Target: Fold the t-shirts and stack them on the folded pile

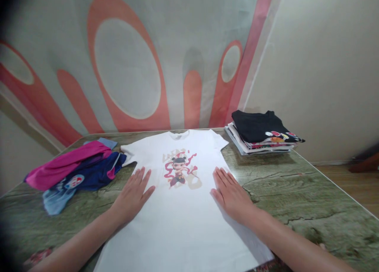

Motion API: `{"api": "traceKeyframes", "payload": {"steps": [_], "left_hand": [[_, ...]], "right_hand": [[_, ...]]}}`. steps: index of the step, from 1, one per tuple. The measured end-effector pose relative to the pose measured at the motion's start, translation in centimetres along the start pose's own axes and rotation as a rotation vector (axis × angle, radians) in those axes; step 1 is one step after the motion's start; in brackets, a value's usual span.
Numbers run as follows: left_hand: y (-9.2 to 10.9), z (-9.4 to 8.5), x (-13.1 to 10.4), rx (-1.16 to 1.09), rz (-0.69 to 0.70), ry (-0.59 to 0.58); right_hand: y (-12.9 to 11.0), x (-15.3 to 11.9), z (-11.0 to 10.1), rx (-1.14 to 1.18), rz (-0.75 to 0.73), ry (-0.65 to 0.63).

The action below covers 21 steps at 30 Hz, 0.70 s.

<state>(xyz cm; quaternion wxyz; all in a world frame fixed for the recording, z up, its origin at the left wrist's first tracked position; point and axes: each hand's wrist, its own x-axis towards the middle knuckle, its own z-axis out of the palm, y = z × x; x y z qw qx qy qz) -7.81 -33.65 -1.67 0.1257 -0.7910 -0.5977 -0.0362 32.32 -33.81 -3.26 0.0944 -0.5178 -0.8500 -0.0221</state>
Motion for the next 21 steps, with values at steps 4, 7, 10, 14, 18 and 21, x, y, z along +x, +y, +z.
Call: {"api": "traceKeyframes", "payload": {"steps": [4,7,10,14,18,21], "left_hand": [[-0.3,-2.5,0.6,0.006,0.015,-0.163],[1.5,-3.7,5.2,-0.073,0.122,-0.137],[4.3,-2.9,10.5,-0.163,0.191,-0.132],[6.1,0.4,14.1,-0.147,0.124,-0.109],[5.1,2.5,14.2,-0.159,0.142,-0.026],[3.4,3.2,14.6,-0.186,0.142,-0.064]], "right_hand": [[-0.6,-0.3,-2.0,-0.016,0.026,-0.104],[-2.3,4.2,-3.0,0.014,-0.006,-0.176],[-4.6,10.7,-1.9,0.099,-0.141,-0.100],[-5.0,18.3,1.5,0.081,-0.008,-0.049],[-1.7,22.7,3.7,0.052,0.141,0.023],[0.6,24.1,4.4,0.050,0.199,0.041]]}}
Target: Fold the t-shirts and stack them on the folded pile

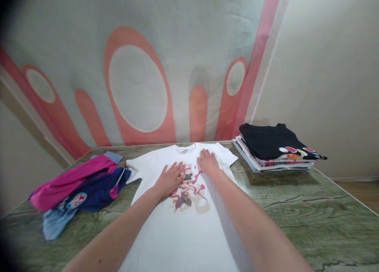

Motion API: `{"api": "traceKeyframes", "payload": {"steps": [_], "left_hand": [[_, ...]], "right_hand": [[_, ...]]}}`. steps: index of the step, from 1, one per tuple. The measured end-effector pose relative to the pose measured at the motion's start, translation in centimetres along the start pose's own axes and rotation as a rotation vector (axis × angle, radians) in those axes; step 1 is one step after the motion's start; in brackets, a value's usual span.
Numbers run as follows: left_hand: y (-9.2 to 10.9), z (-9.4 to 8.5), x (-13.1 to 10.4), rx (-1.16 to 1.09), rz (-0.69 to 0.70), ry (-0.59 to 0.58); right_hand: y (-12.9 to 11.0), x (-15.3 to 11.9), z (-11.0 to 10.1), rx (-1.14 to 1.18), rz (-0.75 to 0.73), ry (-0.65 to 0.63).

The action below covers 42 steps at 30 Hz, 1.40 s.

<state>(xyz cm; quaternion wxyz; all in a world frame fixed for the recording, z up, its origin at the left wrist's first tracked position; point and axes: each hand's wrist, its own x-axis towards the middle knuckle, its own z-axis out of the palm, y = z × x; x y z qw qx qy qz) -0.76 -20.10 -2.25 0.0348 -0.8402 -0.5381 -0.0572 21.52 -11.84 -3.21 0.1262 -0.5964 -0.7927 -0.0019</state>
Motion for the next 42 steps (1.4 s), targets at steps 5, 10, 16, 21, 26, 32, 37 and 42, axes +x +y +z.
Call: {"api": "traceKeyframes", "payload": {"steps": [5,10,16,21,26,32,37,42], "left_hand": [[-5.3,-0.1,2.0,0.022,-0.226,-0.042],[-8.1,-0.4,5.6,0.047,-0.520,-0.078],[-5.4,1.0,8.7,0.039,-0.461,-0.053],[-6.5,1.5,8.1,0.025,-0.418,-0.038],[-7.5,1.3,7.6,0.037,-0.397,0.010],[-7.3,1.3,7.6,0.023,-0.415,-0.007],[-7.7,1.3,8.0,0.014,-0.522,-0.028],[-8.5,1.1,7.6,0.018,-0.523,-0.042]], "right_hand": [[1.6,0.8,0.9,0.000,0.013,0.003],[1.8,0.8,1.1,0.007,0.037,-0.023],[1.7,0.4,0.6,0.012,0.024,0.008],[1.2,0.8,0.2,-0.017,0.075,-0.039],[-0.4,3.1,0.0,-0.019,0.119,-0.075],[0.3,4.7,0.5,-0.027,0.092,-0.060],[1.8,5.1,1.1,-0.045,0.119,-0.067],[2.1,5.2,1.6,-0.041,0.132,-0.045]]}}
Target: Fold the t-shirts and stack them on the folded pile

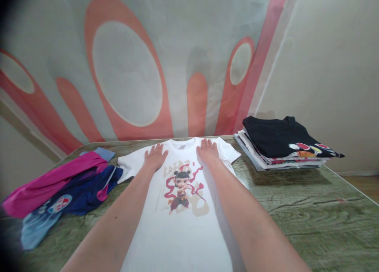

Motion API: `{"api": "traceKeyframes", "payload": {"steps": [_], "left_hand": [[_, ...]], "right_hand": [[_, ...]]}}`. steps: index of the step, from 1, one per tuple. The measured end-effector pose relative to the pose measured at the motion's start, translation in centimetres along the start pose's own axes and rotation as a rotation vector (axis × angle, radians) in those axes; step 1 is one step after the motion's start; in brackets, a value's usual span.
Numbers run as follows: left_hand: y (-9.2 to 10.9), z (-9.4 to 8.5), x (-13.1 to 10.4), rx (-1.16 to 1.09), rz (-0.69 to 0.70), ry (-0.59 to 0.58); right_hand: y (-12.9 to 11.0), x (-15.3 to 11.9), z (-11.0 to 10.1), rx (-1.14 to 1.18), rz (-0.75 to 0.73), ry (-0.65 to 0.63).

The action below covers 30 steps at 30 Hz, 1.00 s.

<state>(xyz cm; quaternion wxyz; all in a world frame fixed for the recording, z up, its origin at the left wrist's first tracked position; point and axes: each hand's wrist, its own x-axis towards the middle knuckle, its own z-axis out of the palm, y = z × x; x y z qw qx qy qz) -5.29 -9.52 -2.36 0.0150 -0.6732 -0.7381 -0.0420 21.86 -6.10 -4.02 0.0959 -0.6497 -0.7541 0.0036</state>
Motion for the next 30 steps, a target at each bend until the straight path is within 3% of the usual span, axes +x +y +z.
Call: {"api": "traceKeyframes", "payload": {"steps": [9,13,15,18,21,25,28,30], "left_hand": [[-1.6,-1.1,-0.7,-0.004,0.049,0.042],[-0.6,-2.5,-2.5,0.079,0.069,0.174],[0.3,-2.9,-4.3,0.080,0.186,0.209],[1.0,-2.5,-7.3,0.009,0.420,0.095],[0.8,-1.5,-9.1,-0.012,0.471,0.007],[0.3,-1.0,-9.2,0.008,0.424,0.023],[0.3,-1.1,-8.8,0.019,0.434,0.043],[0.2,-1.1,-8.8,0.023,0.442,0.051]], "right_hand": [[0.7,-0.1,0.3,0.017,-0.015,0.033],[0.5,-0.3,0.2,0.020,-0.014,0.044],[0.5,-0.4,0.1,0.022,-0.011,0.049],[0.5,-0.4,-0.4,0.029,0.004,0.028],[-0.2,-0.8,-1.3,0.036,0.021,0.000],[-3.6,-4.5,-2.4,0.041,-0.022,0.005],[-6.4,-9.1,-2.6,0.102,-0.266,0.022],[-7.0,-11.6,-2.6,0.140,-0.363,0.020]]}}
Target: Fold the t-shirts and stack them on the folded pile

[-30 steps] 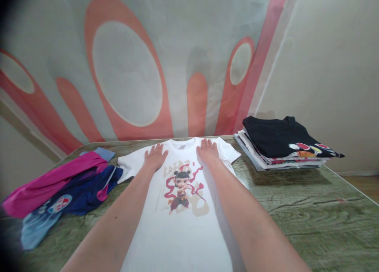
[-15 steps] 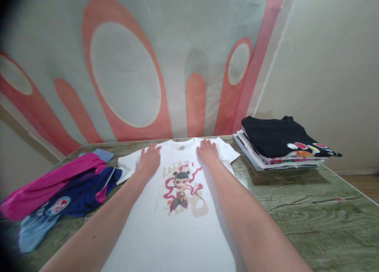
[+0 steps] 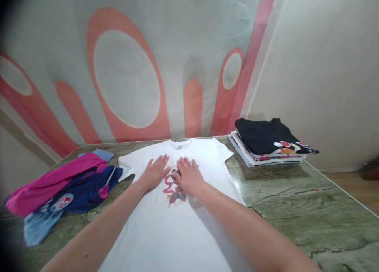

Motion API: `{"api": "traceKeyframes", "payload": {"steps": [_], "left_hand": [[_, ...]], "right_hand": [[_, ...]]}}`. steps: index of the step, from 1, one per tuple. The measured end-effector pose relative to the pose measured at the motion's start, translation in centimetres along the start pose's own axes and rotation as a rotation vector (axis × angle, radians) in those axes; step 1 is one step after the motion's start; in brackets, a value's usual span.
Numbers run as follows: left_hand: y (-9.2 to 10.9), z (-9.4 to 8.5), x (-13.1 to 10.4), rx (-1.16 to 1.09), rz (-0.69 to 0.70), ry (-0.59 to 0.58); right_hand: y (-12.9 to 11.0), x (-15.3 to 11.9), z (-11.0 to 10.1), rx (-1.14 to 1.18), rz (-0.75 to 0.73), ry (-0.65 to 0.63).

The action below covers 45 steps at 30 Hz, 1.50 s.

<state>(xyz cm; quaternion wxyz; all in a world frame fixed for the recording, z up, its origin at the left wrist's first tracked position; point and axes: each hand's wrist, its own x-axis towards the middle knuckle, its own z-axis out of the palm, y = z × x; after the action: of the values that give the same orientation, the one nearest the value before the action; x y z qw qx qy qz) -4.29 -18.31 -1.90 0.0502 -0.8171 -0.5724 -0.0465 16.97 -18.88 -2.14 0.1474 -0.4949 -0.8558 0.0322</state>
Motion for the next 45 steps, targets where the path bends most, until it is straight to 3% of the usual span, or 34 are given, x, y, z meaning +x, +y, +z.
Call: {"api": "traceKeyframes", "payload": {"steps": [3,9,14,18,22,24,33,37,40,43,45], "left_hand": [[-0.3,0.0,-0.2,0.000,0.010,-0.009],[-1.7,-0.3,-1.0,-0.023,0.024,-0.049],[-2.7,-1.2,-1.6,-0.021,0.039,-0.064],[-0.2,-2.1,-2.9,0.057,-0.043,-0.049],[3.8,-2.8,-5.7,-0.035,0.138,-0.088],[4.8,-3.1,-6.8,-0.082,0.180,-0.114],[3.0,-3.3,-7.1,-0.115,0.200,-0.131],[4.3,-4.0,-7.2,-0.063,0.095,-0.165],[6.8,-4.2,-7.9,-0.033,0.027,-0.129],[9.2,-3.7,-9.1,-0.055,0.137,-0.041],[9.8,-3.2,-9.9,-0.053,0.207,-0.004]], "right_hand": [[1.0,-2.4,-0.7,-0.003,0.027,-0.045],[7.4,-6.0,-2.6,-0.075,0.101,-0.069],[8.9,-7.5,-2.7,-0.073,0.041,-0.006],[9.0,-7.3,-2.3,-0.068,0.031,0.011],[9.5,-7.1,-1.9,-0.067,0.023,0.016],[9.9,-7.1,-1.8,-0.056,0.014,0.016],[11.2,-7.6,-2.0,-0.003,-0.034,0.008],[9.1,-7.4,-3.0,-0.086,0.060,-0.017],[4.6,-8.1,-3.8,-0.109,0.094,-0.029],[-0.6,-9.5,-3.7,-0.019,-0.120,-0.052],[-2.6,-10.6,-3.4,0.020,-0.173,-0.067]]}}
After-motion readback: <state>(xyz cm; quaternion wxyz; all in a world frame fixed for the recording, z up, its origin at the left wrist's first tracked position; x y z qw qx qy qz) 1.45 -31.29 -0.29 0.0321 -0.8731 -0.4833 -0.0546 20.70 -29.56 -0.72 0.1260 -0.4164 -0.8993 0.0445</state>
